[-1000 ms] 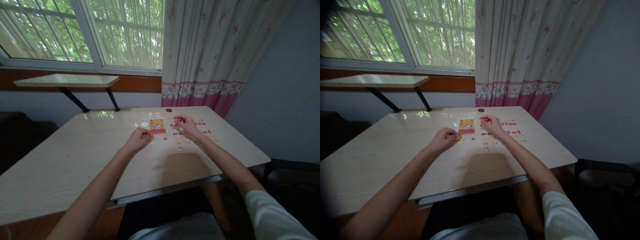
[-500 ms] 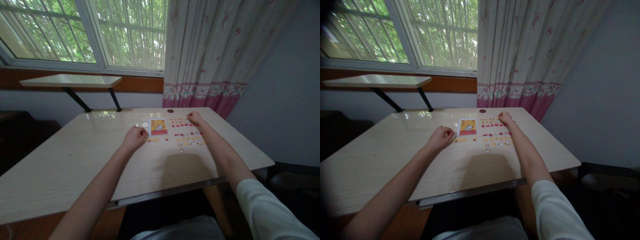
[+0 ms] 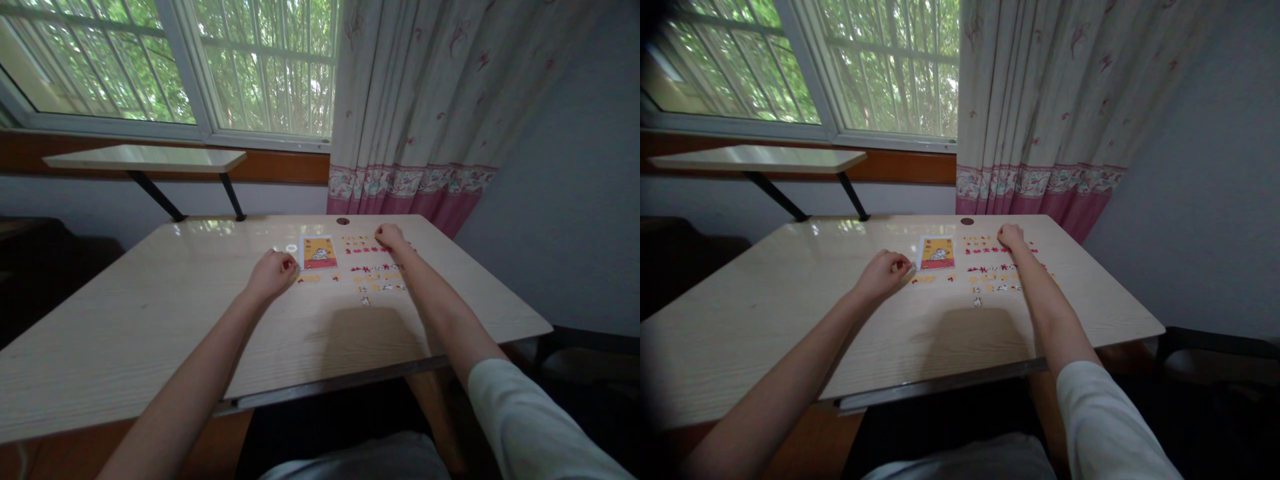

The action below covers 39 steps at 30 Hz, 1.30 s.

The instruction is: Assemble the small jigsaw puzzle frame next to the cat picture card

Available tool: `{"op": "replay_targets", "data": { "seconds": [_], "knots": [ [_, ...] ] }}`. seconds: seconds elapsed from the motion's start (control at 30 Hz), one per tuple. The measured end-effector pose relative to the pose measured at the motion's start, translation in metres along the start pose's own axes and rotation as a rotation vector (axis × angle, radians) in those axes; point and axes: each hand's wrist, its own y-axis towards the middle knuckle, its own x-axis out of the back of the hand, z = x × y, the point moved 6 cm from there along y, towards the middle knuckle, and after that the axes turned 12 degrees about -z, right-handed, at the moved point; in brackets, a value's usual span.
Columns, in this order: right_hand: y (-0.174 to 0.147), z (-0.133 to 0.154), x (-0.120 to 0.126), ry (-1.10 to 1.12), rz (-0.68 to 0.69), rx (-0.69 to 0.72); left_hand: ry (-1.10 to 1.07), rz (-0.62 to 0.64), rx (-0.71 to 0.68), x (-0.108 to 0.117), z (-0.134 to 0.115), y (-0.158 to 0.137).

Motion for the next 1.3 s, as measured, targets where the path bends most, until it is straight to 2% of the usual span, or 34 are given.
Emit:
{"op": "replay_targets", "data": {
  "seconds": [0.2,0.43,0.77,1.07,1.17,1.3],
  "knots": [
    [-0.004,-0.008,0.006,0.018,-0.058,0.0,0.042,0.019,-0.006,-0.002,0.001,-0.001],
    [-0.005,-0.054,0.022,0.067,-0.108,-0.068,0.05,0.036,0.01,-0.002,0.001,-0.001],
    [-0.038,-0.109,0.035,0.195,-0.062,-0.073,0.067,0.068,-0.003,-0.004,0.002,0.0],
    [-0.045,-0.156,0.031,0.267,-0.007,-0.034,0.082,0.079,0.023,-0.003,0.003,0.0],
    [-0.046,-0.163,0.03,0.282,0.002,-0.026,0.08,0.075,0.017,-0.003,0.004,-0.001],
    [-0.047,-0.155,0.028,0.298,0.02,0.002,0.082,0.073,0.014,-0.004,0.006,-0.001]
  ]
}}
